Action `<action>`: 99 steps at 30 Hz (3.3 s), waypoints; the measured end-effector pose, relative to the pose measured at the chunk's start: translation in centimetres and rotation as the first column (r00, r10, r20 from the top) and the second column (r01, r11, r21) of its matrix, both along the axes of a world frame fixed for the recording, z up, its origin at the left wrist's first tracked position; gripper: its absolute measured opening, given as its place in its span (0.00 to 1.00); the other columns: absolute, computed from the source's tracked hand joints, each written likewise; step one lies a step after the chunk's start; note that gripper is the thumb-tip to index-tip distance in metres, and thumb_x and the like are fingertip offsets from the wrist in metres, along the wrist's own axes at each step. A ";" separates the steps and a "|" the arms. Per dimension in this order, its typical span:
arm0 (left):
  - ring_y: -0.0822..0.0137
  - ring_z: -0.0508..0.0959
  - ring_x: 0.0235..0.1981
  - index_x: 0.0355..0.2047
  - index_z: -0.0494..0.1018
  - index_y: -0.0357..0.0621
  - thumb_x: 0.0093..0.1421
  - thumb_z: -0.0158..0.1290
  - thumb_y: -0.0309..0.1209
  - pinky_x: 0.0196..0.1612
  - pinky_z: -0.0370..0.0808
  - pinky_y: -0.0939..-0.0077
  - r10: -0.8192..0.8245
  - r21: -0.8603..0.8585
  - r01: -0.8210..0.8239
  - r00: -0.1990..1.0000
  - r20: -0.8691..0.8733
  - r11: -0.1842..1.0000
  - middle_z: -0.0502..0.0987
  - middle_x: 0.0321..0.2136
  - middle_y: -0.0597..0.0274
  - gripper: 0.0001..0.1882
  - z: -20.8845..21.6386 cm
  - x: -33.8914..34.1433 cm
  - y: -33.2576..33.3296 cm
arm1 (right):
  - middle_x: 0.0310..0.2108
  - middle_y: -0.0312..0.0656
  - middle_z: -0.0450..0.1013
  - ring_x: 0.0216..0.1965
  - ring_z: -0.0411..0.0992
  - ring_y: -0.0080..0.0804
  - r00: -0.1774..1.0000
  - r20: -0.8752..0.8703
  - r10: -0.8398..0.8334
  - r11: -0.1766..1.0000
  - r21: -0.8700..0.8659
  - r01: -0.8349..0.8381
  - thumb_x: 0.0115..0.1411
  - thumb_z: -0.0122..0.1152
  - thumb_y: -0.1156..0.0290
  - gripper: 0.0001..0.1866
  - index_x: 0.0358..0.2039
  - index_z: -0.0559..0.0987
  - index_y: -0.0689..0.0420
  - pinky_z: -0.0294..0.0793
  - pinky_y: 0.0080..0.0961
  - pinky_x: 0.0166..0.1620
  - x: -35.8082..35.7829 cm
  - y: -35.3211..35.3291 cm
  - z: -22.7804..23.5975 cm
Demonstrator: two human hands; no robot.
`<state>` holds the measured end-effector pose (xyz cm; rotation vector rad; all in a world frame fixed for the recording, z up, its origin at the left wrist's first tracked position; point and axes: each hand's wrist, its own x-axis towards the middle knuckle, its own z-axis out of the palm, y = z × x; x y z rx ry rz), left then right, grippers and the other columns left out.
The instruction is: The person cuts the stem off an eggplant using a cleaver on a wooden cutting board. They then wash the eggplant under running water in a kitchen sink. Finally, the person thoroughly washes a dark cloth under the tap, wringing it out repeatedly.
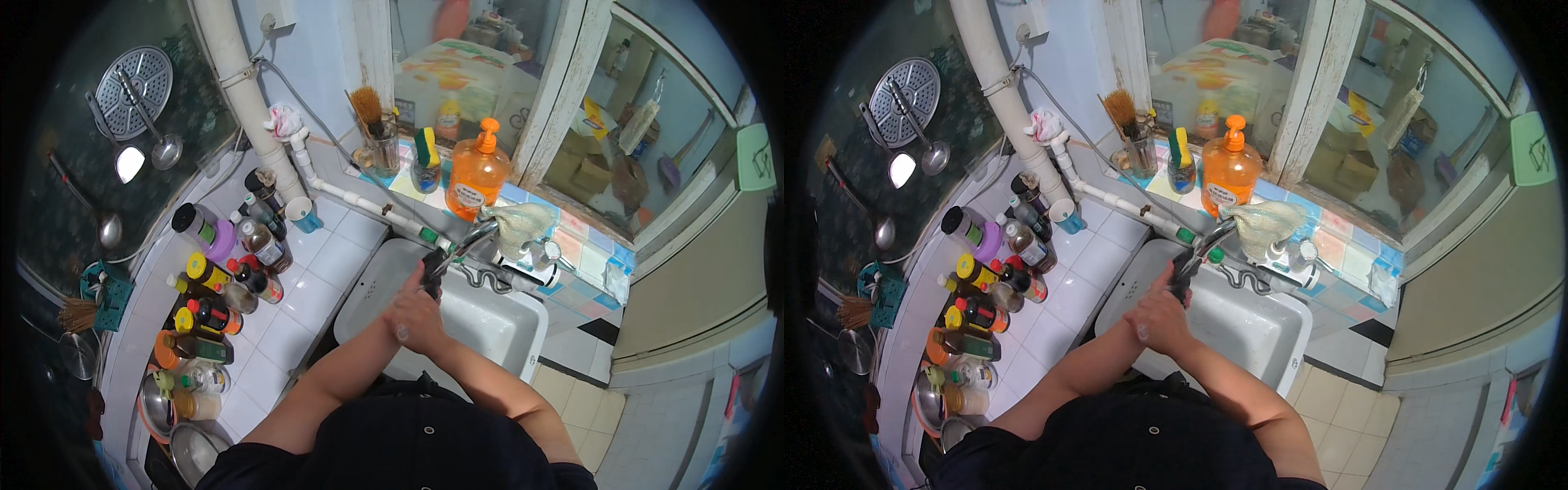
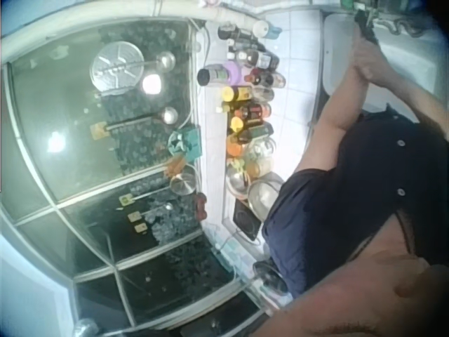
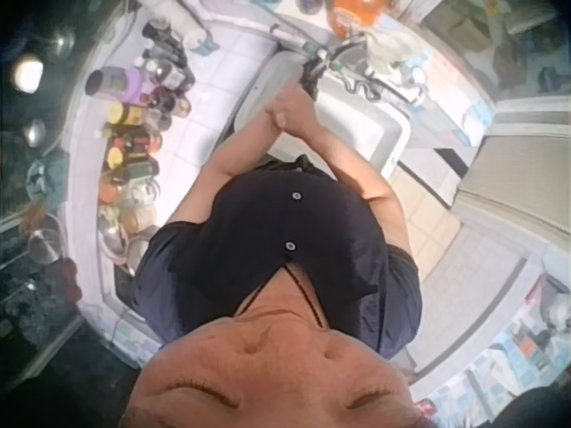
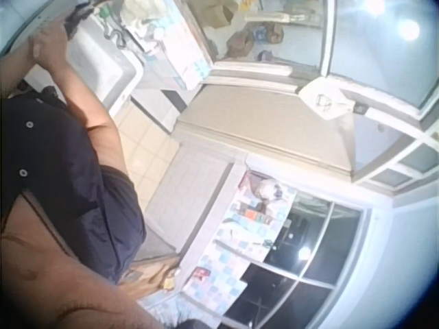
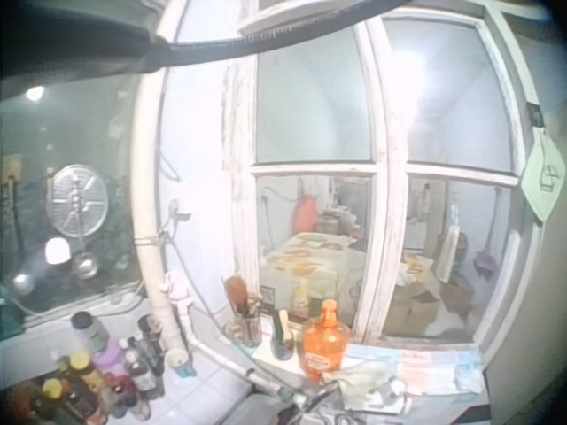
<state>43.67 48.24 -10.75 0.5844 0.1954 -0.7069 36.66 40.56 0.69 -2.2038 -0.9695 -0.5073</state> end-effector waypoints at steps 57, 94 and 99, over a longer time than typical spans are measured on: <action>0.54 0.65 0.54 0.56 0.59 0.52 0.57 0.33 0.61 0.54 0.60 0.46 -0.529 0.161 0.541 0.841 -0.113 0.826 0.65 0.52 0.59 0.34 6.8 0.5 4.5 | 0.33 0.38 0.72 0.32 0.72 0.28 0.621 -0.702 0.349 0.050 0.676 0.736 0.56 0.58 0.66 0.15 0.41 0.70 0.59 0.73 0.25 0.37 2.4 -1.3 -3.7; 0.62 0.70 0.48 0.52 0.62 0.42 0.64 0.32 0.48 0.48 0.68 0.65 -0.561 0.116 0.549 0.813 0.156 0.828 0.68 0.49 0.55 0.26 6.0 3.6 5.9 | 0.30 0.37 0.71 0.33 0.69 0.25 0.627 -0.730 0.273 0.344 0.682 0.645 0.48 0.58 0.73 0.11 0.33 0.73 0.62 0.68 0.21 0.39 3.1 -1.9 -4.2; 0.64 0.72 0.45 0.53 0.60 0.42 0.64 0.39 0.39 0.43 0.71 0.69 -0.751 0.081 0.756 0.621 0.227 0.650 0.66 0.50 0.58 0.20 8.6 2.0 7.1 | 0.31 0.38 0.71 0.35 0.69 0.25 0.713 -0.650 0.263 0.498 0.725 0.476 0.49 0.56 0.76 0.11 0.35 0.74 0.62 0.68 0.22 0.41 3.4 -2.2 -1.3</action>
